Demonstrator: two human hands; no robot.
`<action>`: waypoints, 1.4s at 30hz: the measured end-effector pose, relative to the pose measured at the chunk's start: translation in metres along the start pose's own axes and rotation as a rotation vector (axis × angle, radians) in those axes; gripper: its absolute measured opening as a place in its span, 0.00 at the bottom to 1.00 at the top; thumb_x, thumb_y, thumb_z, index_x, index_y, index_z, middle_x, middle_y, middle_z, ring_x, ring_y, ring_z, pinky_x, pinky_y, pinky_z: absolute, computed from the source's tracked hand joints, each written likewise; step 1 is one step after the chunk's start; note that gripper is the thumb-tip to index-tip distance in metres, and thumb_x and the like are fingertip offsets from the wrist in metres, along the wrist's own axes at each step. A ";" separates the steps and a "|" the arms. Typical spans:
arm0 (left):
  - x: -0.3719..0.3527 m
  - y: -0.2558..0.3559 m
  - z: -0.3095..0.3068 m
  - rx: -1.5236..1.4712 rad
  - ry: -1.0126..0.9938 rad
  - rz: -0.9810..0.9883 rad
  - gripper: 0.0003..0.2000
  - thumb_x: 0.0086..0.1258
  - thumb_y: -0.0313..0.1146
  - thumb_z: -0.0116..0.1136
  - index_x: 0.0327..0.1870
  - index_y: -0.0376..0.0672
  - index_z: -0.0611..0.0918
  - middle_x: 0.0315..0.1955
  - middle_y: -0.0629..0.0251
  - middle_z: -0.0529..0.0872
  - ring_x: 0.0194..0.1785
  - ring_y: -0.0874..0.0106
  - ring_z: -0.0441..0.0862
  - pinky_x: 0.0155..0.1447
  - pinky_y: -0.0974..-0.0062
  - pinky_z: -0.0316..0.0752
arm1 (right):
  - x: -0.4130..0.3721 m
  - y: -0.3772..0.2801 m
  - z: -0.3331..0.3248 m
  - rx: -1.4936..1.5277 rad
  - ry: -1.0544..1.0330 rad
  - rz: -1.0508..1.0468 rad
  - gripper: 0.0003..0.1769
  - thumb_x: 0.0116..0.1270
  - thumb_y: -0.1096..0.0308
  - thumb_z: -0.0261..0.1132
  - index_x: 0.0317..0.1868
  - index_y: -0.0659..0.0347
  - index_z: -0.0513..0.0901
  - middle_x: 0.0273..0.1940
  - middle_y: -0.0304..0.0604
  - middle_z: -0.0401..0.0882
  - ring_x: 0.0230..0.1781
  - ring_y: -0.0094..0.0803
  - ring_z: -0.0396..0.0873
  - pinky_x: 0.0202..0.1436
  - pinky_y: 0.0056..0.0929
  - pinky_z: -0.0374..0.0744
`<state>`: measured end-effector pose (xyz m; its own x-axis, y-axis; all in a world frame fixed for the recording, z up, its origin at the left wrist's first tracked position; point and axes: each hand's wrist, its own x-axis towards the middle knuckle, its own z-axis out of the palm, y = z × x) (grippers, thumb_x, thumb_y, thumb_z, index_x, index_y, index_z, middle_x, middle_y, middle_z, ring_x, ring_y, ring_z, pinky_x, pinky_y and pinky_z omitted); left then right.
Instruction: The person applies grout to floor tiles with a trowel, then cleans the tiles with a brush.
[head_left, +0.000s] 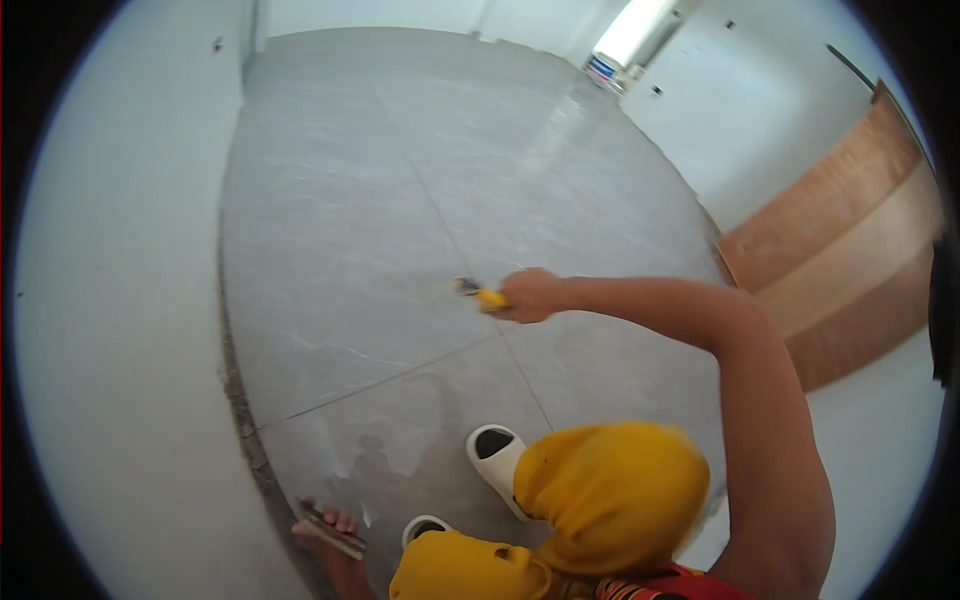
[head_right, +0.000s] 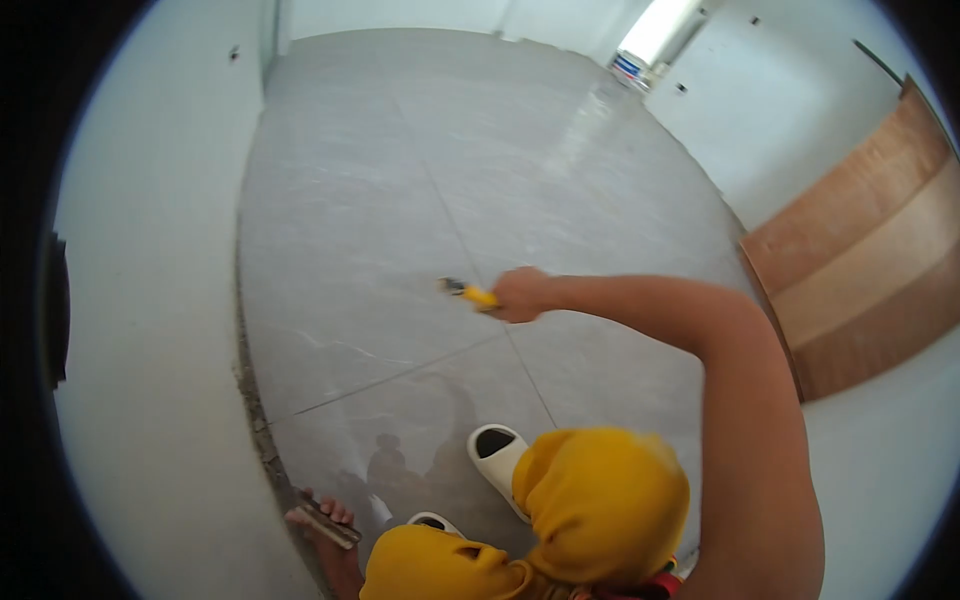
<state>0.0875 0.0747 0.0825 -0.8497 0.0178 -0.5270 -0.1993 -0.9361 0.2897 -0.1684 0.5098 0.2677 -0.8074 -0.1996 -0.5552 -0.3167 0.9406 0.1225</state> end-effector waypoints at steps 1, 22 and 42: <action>-0.001 0.001 0.020 0.045 0.113 -0.009 0.19 0.76 0.52 0.47 0.61 0.56 0.67 0.26 0.70 0.73 0.24 0.74 0.71 0.28 0.75 0.69 | -0.009 0.014 -0.009 0.019 0.063 0.023 0.33 0.66 0.36 0.54 0.27 0.61 0.81 0.26 0.52 0.81 0.27 0.52 0.79 0.30 0.47 0.76; 0.036 0.064 0.076 0.398 0.091 0.036 0.36 0.72 0.62 0.45 0.70 0.42 0.65 0.38 0.67 0.75 0.36 0.75 0.72 0.38 0.75 0.72 | 0.170 -0.390 0.107 0.861 0.349 -0.554 0.19 0.59 0.68 0.61 0.51 0.68 0.76 0.44 0.56 0.77 0.45 0.51 0.77 0.47 0.47 0.76; 0.046 -0.007 0.026 0.654 0.622 0.058 0.22 0.78 0.46 0.46 0.60 0.37 0.75 0.46 0.64 0.81 0.49 0.75 0.78 0.54 0.75 0.73 | 0.124 -0.283 0.128 1.286 -0.429 -0.570 0.16 0.63 0.60 0.68 0.44 0.63 0.78 0.33 0.43 0.78 0.27 0.30 0.77 0.33 0.34 0.78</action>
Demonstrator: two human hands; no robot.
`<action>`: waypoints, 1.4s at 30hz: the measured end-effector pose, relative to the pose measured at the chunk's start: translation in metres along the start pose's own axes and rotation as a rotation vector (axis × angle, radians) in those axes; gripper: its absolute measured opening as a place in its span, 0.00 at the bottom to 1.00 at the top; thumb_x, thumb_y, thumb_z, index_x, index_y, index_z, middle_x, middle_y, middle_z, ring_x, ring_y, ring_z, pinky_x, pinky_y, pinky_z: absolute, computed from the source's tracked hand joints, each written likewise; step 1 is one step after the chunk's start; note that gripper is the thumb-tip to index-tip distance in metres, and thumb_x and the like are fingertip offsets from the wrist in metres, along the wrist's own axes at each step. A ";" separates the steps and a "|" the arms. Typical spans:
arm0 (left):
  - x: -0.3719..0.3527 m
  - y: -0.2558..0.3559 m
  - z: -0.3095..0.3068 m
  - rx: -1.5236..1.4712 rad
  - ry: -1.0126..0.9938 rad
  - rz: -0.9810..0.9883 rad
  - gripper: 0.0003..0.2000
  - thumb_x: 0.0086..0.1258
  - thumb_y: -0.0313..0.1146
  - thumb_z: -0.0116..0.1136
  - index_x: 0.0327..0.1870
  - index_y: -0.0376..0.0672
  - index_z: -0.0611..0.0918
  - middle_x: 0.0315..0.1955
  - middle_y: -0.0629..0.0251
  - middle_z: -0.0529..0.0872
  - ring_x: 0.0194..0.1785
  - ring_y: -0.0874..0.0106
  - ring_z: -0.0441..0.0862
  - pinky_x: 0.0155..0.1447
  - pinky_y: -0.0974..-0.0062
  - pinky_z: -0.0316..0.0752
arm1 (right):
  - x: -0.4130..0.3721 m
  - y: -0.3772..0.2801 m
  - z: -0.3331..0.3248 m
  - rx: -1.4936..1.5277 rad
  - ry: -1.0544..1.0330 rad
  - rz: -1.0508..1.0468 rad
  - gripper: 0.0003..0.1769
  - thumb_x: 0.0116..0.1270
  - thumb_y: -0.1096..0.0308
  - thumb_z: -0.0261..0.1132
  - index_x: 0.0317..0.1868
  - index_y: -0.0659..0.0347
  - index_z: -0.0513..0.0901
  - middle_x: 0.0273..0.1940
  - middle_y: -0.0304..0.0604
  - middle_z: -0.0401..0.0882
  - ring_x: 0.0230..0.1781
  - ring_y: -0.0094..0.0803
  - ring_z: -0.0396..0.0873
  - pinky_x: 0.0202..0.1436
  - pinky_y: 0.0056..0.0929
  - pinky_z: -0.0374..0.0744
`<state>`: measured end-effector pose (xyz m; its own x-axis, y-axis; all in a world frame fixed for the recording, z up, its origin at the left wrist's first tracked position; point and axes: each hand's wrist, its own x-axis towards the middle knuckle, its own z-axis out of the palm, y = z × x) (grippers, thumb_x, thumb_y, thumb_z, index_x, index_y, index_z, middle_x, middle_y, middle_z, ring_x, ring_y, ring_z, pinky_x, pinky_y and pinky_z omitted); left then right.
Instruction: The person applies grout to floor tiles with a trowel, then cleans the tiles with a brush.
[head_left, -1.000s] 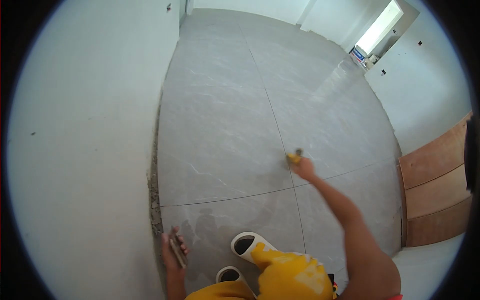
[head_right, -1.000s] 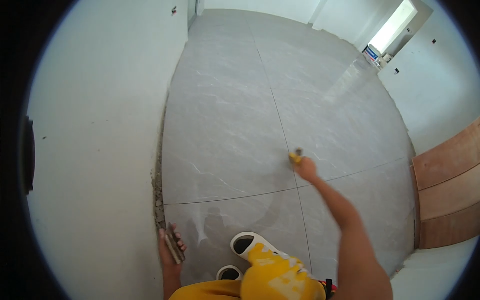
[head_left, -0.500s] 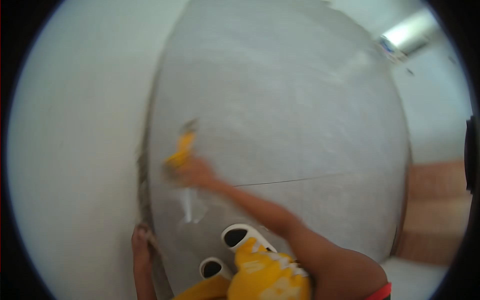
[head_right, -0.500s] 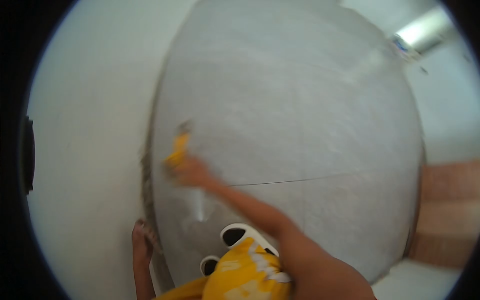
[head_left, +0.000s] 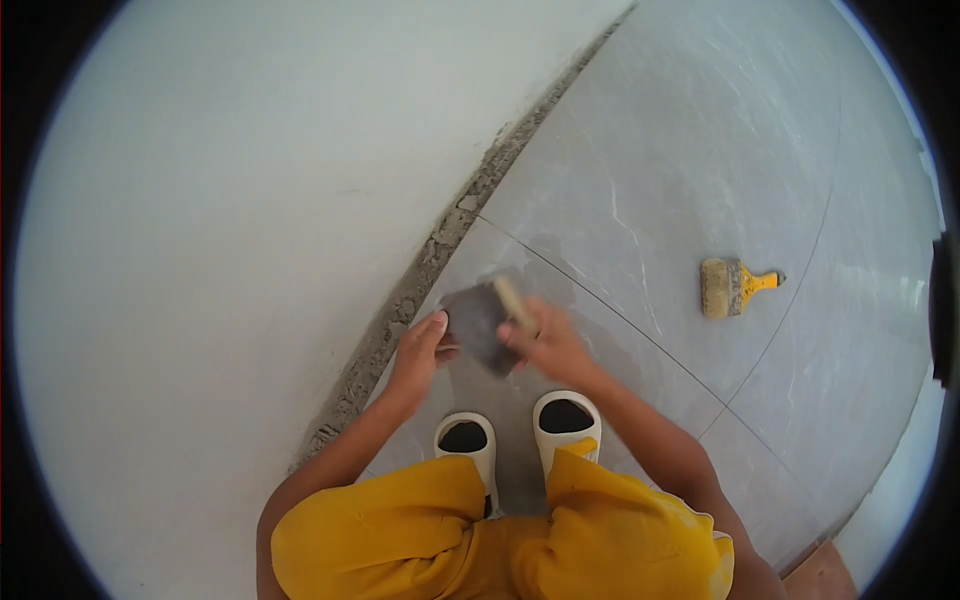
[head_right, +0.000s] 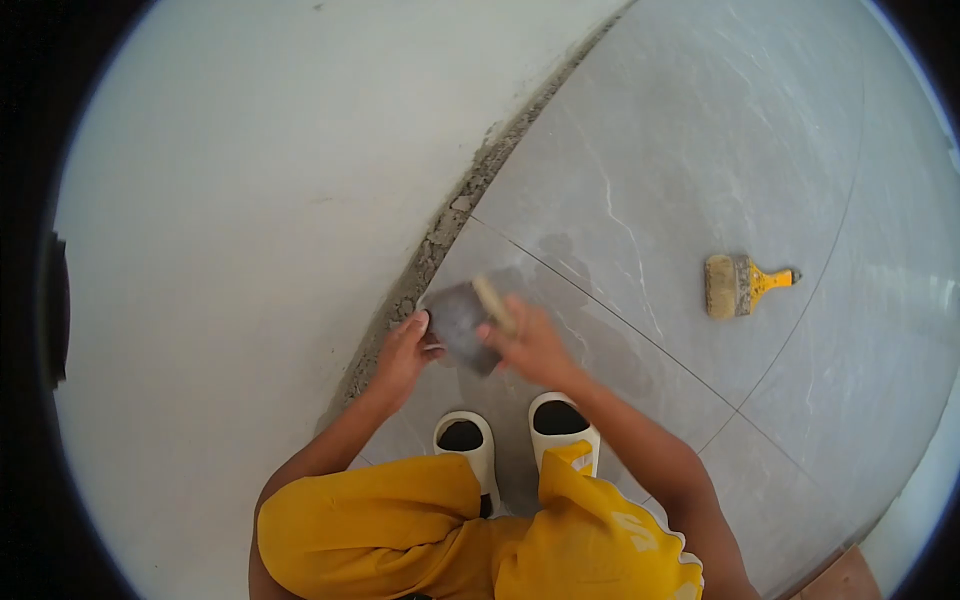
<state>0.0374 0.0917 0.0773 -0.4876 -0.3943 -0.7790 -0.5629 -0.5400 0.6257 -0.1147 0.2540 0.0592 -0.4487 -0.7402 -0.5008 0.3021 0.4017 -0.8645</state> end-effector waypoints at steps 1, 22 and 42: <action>-0.008 0.005 -0.006 0.038 0.021 0.017 0.21 0.78 0.45 0.45 0.61 0.39 0.75 0.47 0.64 0.81 0.49 0.75 0.77 0.56 0.74 0.72 | 0.019 -0.001 -0.019 -0.196 0.110 -0.113 0.15 0.63 0.60 0.68 0.40 0.64 0.80 0.29 0.43 0.77 0.24 0.29 0.75 0.31 0.34 0.76; -0.100 -0.016 -0.089 0.090 0.086 -0.159 0.17 0.77 0.39 0.45 0.59 0.39 0.76 0.43 0.65 0.80 0.46 0.75 0.77 0.54 0.75 0.73 | 0.177 -0.025 -0.105 -0.743 0.588 -0.598 0.32 0.56 0.70 0.64 0.64 0.64 0.72 0.45 0.61 0.82 0.41 0.57 0.81 0.47 0.43 0.79; -0.108 -0.019 -0.087 0.138 -0.002 -0.029 0.17 0.77 0.41 0.49 0.58 0.41 0.78 0.45 0.66 0.82 0.47 0.76 0.78 0.55 0.74 0.73 | 0.144 -0.020 -0.051 -0.612 0.418 -0.449 0.33 0.58 0.69 0.66 0.65 0.66 0.71 0.54 0.63 0.78 0.52 0.55 0.79 0.55 0.41 0.77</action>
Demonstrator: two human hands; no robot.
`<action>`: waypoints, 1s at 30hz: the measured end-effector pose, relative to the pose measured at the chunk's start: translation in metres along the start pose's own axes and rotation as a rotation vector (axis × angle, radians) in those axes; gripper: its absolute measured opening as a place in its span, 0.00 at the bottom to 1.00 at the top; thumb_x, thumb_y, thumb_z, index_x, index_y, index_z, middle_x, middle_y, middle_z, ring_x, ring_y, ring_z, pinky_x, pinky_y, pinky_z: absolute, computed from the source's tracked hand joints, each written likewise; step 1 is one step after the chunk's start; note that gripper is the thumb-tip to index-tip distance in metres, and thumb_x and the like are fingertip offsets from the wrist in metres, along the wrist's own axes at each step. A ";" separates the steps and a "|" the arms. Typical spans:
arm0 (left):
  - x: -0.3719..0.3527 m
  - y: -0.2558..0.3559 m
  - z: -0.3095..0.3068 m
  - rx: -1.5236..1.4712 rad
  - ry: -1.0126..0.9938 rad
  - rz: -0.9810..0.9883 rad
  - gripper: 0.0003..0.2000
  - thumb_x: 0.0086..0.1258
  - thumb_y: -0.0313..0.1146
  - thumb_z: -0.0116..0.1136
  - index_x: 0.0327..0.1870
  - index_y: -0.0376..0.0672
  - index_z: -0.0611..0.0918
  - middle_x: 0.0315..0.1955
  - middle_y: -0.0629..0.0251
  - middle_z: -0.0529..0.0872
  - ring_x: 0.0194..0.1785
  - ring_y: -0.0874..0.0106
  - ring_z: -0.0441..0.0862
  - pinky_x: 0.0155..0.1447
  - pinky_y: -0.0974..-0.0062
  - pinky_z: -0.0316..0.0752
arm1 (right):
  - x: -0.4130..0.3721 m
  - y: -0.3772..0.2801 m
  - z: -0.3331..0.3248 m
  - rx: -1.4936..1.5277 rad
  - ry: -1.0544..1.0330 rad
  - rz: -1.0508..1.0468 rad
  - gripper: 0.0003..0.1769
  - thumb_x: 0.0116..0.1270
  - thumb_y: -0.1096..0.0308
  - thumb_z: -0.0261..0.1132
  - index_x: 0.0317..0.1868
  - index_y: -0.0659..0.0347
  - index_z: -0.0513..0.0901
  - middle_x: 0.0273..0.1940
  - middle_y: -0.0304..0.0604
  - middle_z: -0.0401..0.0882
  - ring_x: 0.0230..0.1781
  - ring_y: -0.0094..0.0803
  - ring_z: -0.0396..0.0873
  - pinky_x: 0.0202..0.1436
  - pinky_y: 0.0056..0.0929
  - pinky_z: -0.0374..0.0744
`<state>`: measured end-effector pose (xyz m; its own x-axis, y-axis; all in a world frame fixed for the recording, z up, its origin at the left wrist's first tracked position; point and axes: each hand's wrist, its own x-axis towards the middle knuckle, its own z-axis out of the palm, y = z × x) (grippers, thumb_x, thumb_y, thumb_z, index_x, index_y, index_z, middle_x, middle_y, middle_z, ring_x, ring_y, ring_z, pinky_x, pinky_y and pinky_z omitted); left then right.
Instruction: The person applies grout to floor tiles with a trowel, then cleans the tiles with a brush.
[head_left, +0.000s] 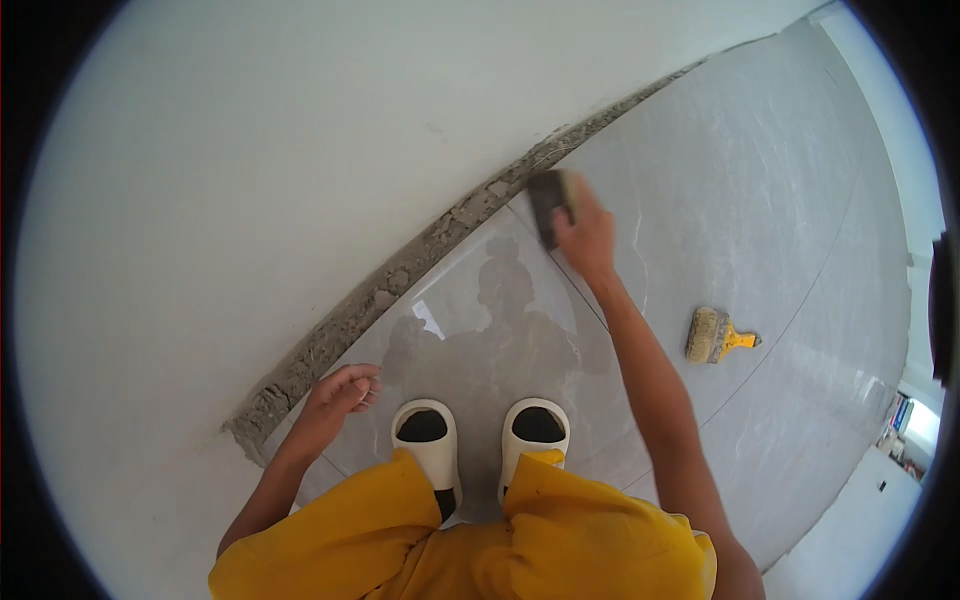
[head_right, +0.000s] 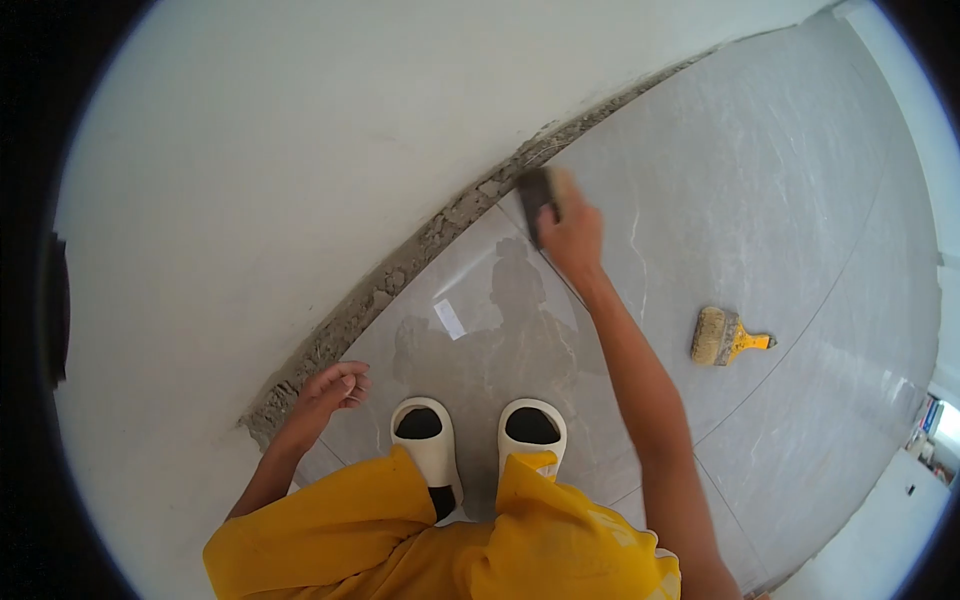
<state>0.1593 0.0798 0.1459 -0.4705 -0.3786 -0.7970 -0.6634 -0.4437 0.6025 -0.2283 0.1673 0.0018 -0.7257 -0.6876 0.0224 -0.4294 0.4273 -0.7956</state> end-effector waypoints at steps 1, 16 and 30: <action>-0.004 -0.004 0.000 -0.013 -0.001 -0.006 0.17 0.77 0.41 0.48 0.58 0.41 0.78 0.45 0.66 0.82 0.47 0.76 0.78 0.55 0.74 0.73 | -0.001 -0.001 0.001 0.044 0.074 0.080 0.33 0.58 0.69 0.66 0.65 0.65 0.71 0.54 0.63 0.78 0.53 0.55 0.79 0.56 0.41 0.77; -0.013 -0.002 0.000 0.007 -0.011 0.006 0.18 0.76 0.40 0.48 0.59 0.40 0.77 0.45 0.65 0.82 0.48 0.75 0.77 0.56 0.74 0.71 | 0.009 -0.005 -0.022 -0.254 -0.331 -0.301 0.25 0.62 0.70 0.61 0.60 0.64 0.71 0.28 0.57 0.80 0.31 0.60 0.78 0.38 0.53 0.75; -0.016 0.000 -0.001 0.038 0.004 0.048 0.18 0.76 0.42 0.49 0.58 0.40 0.77 0.45 0.64 0.82 0.47 0.75 0.77 0.55 0.74 0.72 | -0.007 -0.031 -0.084 -0.494 -0.800 -0.449 0.23 0.61 0.74 0.61 0.59 0.62 0.74 0.29 0.54 0.81 0.29 0.54 0.78 0.38 0.46 0.77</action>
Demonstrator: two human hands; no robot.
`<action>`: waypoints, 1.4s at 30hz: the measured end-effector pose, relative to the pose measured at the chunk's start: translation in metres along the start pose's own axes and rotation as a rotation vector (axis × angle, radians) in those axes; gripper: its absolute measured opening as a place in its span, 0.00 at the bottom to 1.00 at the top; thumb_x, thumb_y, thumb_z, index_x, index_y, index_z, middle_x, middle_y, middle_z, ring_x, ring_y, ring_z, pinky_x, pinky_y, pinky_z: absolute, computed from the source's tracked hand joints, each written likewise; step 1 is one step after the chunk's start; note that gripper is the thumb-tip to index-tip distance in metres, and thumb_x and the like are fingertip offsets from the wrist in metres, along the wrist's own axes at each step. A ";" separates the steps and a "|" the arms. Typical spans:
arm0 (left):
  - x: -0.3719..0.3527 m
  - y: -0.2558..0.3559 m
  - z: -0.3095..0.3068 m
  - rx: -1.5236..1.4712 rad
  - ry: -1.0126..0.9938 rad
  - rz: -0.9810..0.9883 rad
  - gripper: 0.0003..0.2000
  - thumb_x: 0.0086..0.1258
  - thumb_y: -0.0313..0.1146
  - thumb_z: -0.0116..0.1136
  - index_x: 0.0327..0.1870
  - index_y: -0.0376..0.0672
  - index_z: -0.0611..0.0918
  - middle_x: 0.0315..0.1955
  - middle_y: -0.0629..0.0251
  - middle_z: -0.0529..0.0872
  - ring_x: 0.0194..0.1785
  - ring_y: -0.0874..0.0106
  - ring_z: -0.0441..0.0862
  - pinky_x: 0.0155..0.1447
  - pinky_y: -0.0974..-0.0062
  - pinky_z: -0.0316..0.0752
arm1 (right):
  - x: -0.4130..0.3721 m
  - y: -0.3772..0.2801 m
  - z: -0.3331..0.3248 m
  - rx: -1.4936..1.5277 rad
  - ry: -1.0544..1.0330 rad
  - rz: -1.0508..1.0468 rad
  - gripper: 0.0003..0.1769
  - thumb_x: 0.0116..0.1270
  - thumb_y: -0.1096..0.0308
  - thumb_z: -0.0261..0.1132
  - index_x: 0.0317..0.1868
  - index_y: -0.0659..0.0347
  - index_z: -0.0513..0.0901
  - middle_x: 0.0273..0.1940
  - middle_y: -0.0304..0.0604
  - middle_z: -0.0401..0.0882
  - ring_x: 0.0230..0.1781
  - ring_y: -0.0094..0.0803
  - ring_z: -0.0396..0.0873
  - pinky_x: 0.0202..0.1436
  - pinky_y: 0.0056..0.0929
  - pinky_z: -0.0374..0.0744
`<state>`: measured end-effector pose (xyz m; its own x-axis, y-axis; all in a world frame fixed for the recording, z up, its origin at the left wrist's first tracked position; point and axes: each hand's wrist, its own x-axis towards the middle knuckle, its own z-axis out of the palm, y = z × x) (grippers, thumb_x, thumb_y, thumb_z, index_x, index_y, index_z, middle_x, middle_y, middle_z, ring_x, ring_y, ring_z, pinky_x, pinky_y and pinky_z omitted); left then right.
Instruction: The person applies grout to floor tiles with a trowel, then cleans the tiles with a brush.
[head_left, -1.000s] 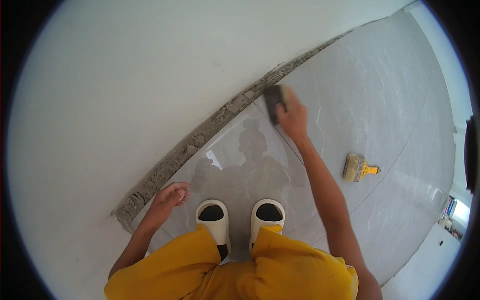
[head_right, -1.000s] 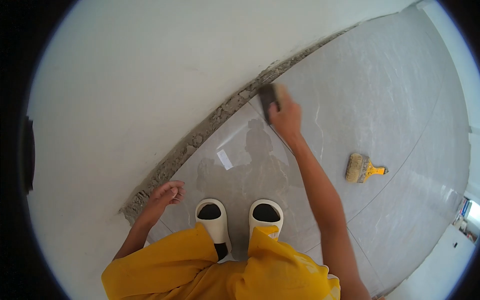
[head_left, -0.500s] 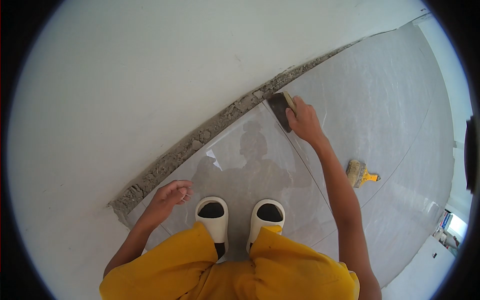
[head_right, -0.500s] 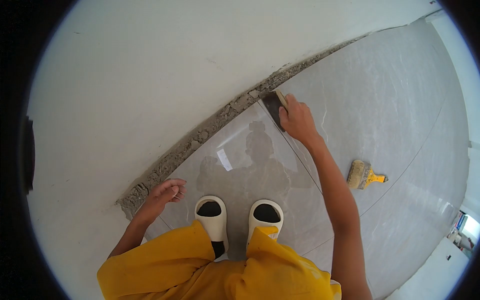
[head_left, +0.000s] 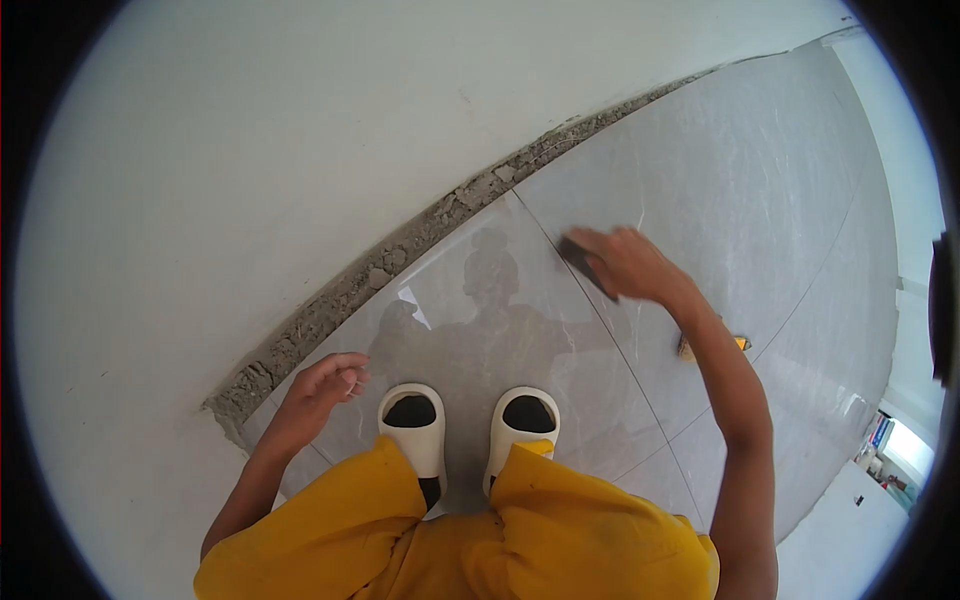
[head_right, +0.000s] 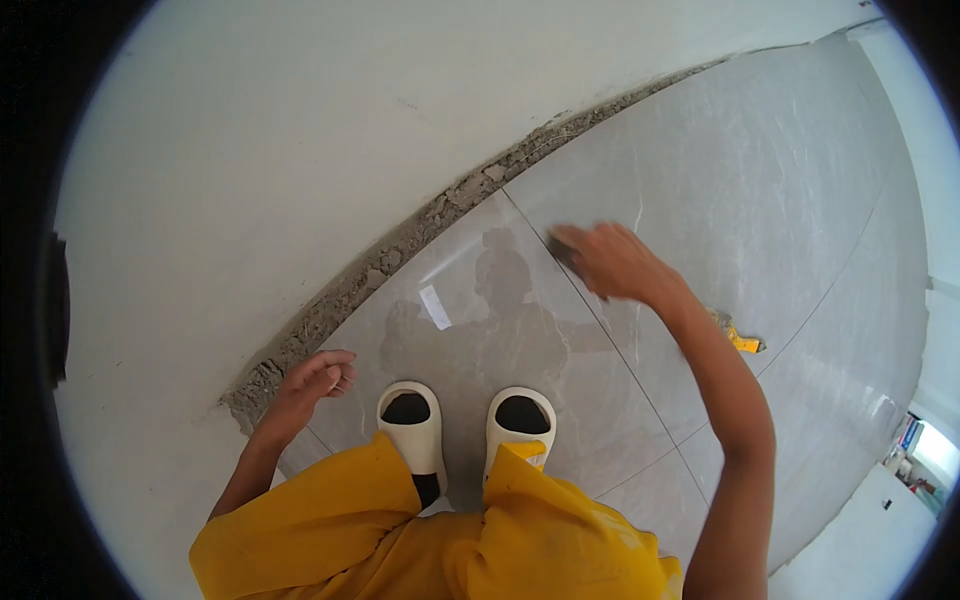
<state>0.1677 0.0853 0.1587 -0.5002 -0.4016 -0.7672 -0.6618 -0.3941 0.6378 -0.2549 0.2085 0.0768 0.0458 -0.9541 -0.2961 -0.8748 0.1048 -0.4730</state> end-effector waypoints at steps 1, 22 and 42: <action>-0.003 -0.003 -0.001 -0.004 0.016 -0.014 0.18 0.76 0.42 0.49 0.58 0.40 0.77 0.45 0.64 0.82 0.47 0.75 0.77 0.55 0.73 0.72 | -0.019 0.000 -0.001 0.040 -0.014 0.001 0.20 0.61 0.74 0.61 0.56 0.63 0.76 0.29 0.54 0.81 0.29 0.54 0.79 0.38 0.45 0.77; 0.013 0.007 0.010 0.049 -0.039 0.007 0.18 0.76 0.41 0.48 0.59 0.39 0.77 0.46 0.63 0.82 0.47 0.74 0.78 0.55 0.75 0.72 | 0.076 -0.070 0.117 -0.528 0.525 0.228 0.12 0.57 0.69 0.59 0.38 0.69 0.79 0.39 0.51 0.74 0.36 0.37 0.77 0.32 0.31 0.79; 0.007 0.000 0.005 0.050 -0.045 0.009 0.19 0.76 0.42 0.49 0.60 0.39 0.76 0.46 0.63 0.82 0.48 0.74 0.78 0.56 0.75 0.71 | 0.059 -0.079 0.105 -0.351 0.420 0.282 0.13 0.55 0.71 0.61 0.39 0.70 0.79 0.37 0.50 0.76 0.35 0.37 0.78 0.33 0.32 0.78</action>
<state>0.1614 0.0872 0.1525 -0.5302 -0.3668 -0.7644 -0.6839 -0.3479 0.6413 -0.1322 0.1739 0.0096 -0.3424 -0.9394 0.0157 -0.9352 0.3391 -0.1017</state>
